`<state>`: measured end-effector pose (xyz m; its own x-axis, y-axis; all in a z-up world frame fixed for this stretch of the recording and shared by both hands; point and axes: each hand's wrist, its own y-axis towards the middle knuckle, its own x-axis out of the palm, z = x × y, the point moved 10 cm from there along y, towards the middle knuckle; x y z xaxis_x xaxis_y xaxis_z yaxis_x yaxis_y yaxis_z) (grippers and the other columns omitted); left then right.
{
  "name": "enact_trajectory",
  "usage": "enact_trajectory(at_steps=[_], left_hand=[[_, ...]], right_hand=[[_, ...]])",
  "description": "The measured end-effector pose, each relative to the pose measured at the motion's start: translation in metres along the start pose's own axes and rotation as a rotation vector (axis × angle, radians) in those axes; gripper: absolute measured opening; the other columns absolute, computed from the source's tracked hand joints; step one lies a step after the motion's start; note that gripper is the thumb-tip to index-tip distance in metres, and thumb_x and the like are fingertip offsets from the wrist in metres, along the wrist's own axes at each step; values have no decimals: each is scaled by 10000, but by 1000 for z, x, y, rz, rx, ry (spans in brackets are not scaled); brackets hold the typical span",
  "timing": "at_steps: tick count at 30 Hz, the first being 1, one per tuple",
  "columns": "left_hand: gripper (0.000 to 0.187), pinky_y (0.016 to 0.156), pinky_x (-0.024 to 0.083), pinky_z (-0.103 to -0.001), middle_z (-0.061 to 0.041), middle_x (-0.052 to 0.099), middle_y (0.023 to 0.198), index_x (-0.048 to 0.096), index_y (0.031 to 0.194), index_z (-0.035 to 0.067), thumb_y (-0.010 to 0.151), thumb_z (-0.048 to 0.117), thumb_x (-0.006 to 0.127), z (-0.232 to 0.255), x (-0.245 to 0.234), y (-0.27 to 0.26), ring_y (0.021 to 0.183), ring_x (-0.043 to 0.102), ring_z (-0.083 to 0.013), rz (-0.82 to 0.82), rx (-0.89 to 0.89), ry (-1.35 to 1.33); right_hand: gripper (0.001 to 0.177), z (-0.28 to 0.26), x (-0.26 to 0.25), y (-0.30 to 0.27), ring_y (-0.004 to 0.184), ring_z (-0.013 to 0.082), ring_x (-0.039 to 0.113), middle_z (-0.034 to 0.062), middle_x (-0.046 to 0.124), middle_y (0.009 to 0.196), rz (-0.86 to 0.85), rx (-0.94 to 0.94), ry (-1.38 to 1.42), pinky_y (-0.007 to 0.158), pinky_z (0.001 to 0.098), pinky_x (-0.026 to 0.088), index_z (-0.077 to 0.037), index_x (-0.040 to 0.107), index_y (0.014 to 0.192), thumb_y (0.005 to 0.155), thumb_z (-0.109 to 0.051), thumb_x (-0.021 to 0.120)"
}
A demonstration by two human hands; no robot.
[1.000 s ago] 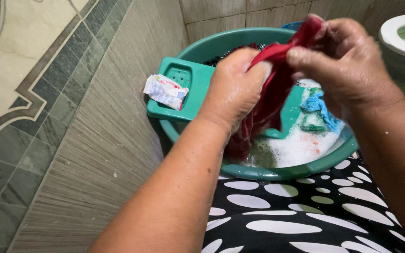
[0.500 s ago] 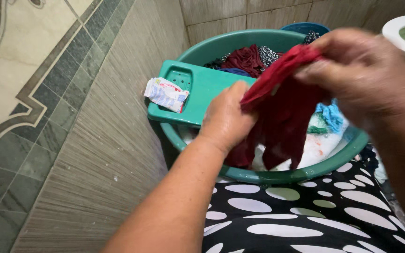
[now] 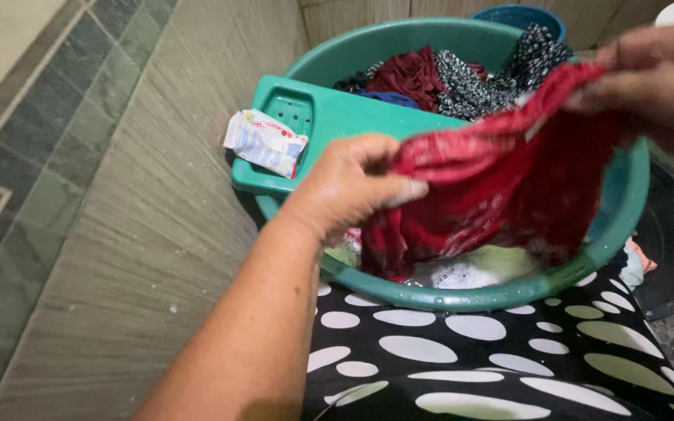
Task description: The person hand-washes several pieces of clothing in a green basin filled with soapy water. They scrub a dark patterned garment, a red shirt, and a white cloth using a blue scrub brush and a green washcloth, then rinse their hands under a tap.
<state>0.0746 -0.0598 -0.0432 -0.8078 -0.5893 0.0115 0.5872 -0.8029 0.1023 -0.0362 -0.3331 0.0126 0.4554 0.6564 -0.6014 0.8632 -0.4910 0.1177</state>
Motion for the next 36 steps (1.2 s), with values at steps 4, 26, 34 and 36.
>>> enact_trajectory(at_steps=[4,26,34,36], left_hand=[[276,683,580,-303,-61,738,908,729,1015,39,763,81,833,-21,-52,49,765,682,-139,232,21,-110],[171,966,550,-444,-134,715,1153,732,1053,171,934,205,613,-100,-125,84,1102,684,-365,711,-285,925],[178,801,528,-510,-121,640,1046,705,964,171,817,267,729,-86,-100,72,1027,631,-369,680,-47,1097],[161,805,533,-509,-113,639,1049,700,981,181,829,232,705,-87,-99,73,1045,638,-359,627,-22,1141]], right_hand=[[147,-5,9,46,916,159,718,86,701,1029,-3,-357,396,805,306,623,-52,639,1138,998,-94,658],[352,168,78,62,852,219,731,137,760,1008,3,157,-194,758,398,606,-40,760,1205,864,-125,789],[632,-30,174,83,1049,328,704,234,701,1216,-196,-572,-291,947,497,559,-12,633,1369,831,-284,822],[561,-41,222,68,1211,375,637,236,653,1321,-141,-579,-179,1016,517,489,-33,630,1388,912,-286,787]])
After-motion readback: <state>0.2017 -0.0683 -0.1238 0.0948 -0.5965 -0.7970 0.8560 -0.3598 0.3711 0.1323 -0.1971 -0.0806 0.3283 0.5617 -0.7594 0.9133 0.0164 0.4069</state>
